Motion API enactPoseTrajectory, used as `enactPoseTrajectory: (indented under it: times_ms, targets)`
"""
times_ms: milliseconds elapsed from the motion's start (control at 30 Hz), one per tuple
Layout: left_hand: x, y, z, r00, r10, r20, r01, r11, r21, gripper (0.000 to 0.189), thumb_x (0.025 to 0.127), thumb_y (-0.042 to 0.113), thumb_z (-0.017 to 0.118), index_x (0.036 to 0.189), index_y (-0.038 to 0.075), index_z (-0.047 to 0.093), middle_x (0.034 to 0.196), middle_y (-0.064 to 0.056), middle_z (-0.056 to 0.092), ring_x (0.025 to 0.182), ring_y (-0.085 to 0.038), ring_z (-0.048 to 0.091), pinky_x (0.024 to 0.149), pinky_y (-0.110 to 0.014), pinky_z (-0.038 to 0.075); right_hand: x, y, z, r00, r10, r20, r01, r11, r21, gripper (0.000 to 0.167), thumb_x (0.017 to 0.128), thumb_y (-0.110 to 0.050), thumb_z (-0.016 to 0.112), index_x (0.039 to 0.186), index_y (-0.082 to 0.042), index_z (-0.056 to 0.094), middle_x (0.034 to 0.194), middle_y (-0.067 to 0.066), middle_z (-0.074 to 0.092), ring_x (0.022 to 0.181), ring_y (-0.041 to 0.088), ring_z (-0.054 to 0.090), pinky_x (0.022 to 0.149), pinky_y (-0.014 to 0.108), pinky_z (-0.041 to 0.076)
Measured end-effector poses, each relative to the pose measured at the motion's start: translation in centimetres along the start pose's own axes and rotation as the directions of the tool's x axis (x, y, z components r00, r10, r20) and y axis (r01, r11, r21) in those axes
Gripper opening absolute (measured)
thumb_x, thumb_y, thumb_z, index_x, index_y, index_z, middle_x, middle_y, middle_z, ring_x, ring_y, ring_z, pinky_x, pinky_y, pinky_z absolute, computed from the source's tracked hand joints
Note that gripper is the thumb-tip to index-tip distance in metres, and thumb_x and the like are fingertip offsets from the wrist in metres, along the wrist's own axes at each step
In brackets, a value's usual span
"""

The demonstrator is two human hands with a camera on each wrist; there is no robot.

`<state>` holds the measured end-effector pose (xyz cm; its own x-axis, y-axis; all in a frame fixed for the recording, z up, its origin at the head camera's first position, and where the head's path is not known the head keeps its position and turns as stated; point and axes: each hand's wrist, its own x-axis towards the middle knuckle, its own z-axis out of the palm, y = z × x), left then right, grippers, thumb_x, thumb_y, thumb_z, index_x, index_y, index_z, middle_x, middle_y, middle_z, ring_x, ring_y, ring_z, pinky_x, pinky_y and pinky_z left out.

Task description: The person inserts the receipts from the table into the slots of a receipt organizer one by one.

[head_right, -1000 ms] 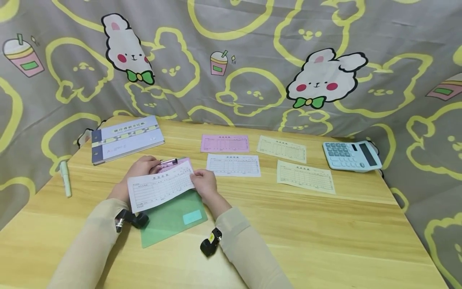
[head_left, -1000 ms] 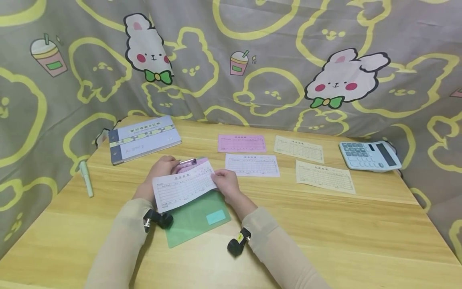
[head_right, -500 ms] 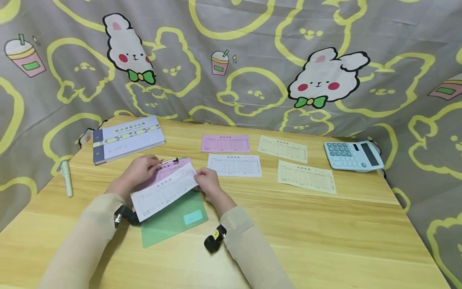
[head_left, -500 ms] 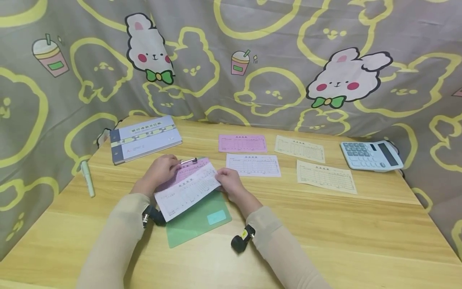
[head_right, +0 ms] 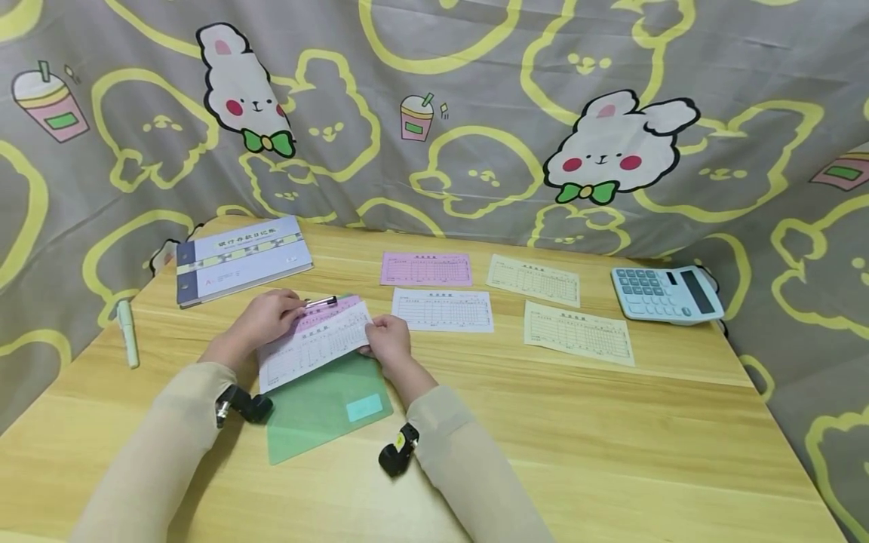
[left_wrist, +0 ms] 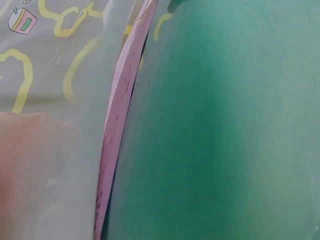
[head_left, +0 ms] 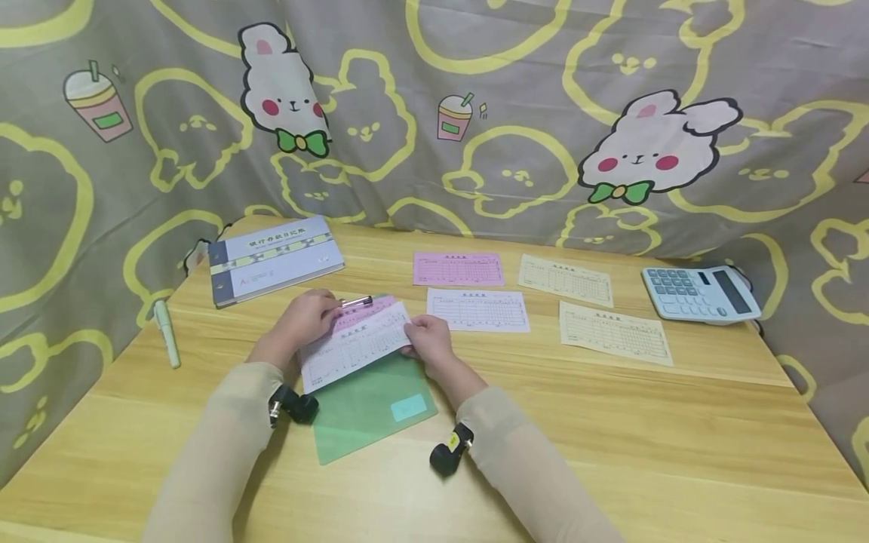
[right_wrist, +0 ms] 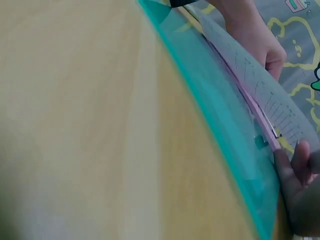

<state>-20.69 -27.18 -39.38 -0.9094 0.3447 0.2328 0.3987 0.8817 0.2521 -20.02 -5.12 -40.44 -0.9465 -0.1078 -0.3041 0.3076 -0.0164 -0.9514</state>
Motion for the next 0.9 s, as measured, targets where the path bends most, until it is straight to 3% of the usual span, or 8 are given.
enactPoseTrajectory:
  times_ms: [233,433,533,733,900]
  targets:
    - [0.01,0.04,0.01,1.000,-0.020,0.008,0.020,1.000,-0.015,0.020,0.083,0.009,0.055,0.094,-0.004,0.064,0.094,-0.019,0.058,0.090,-0.033,0.052,0.083,-0.044,0.038,-0.20,-0.37,0.30,1.000,0.006,-0.006,-0.006,0.999,-0.044,0.019,0.081,-0.010,0.055,0.090,0.006,0.058,0.067,0.007,0.056,0.043,0.008,0.048,0.044,0.017,0.044]
    - [0.01,0.14,-0.02,0.999,-0.037,0.013,0.037,0.999,-0.013,0.020,0.083,0.009,0.055,0.095,-0.004,0.063,0.094,-0.019,0.058,0.090,-0.034,0.051,0.084,-0.044,0.037,-0.25,-0.25,0.08,0.999,0.003,0.046,0.001,0.996,-0.089,0.029,0.071,0.001,0.052,0.099,0.005,0.058,0.079,0.010,0.058,0.050,0.010,0.049,0.049,0.018,0.045]
    - [0.03,0.15,-0.03,0.999,-0.040,0.010,0.040,0.999,-0.009,0.020,0.083,0.009,0.055,0.095,-0.004,0.063,0.094,-0.018,0.058,0.090,-0.033,0.051,0.083,-0.044,0.038,-0.19,-0.18,-0.01,0.998,0.008,0.057,-0.001,0.994,-0.110,0.031,0.072,0.004,0.051,0.103,0.005,0.057,0.082,0.010,0.059,0.053,0.010,0.051,0.052,0.019,0.047]
    - [0.04,0.16,-0.01,0.998,-0.054,0.014,0.054,0.999,-0.010,0.020,0.083,0.009,0.055,0.096,-0.004,0.063,0.094,-0.018,0.057,0.090,-0.033,0.051,0.083,-0.044,0.038,-0.09,-0.04,-0.03,0.998,-0.001,0.059,0.003,0.999,-0.035,0.029,0.080,-0.004,0.055,0.108,0.004,0.054,0.066,0.009,0.058,0.047,0.009,0.052,0.051,0.021,0.049]
    - [-0.01,0.17,-0.03,0.997,-0.069,0.029,0.070,0.997,-0.015,0.021,0.083,0.009,0.055,0.098,-0.004,0.062,0.095,-0.019,0.057,0.091,-0.033,0.051,0.083,-0.044,0.038,-0.16,-0.14,0.17,0.998,0.010,0.065,-0.008,1.000,-0.022,0.026,0.078,-0.004,0.058,0.102,0.006,0.054,0.065,0.009,0.058,0.050,0.009,0.054,0.051,0.020,0.048]
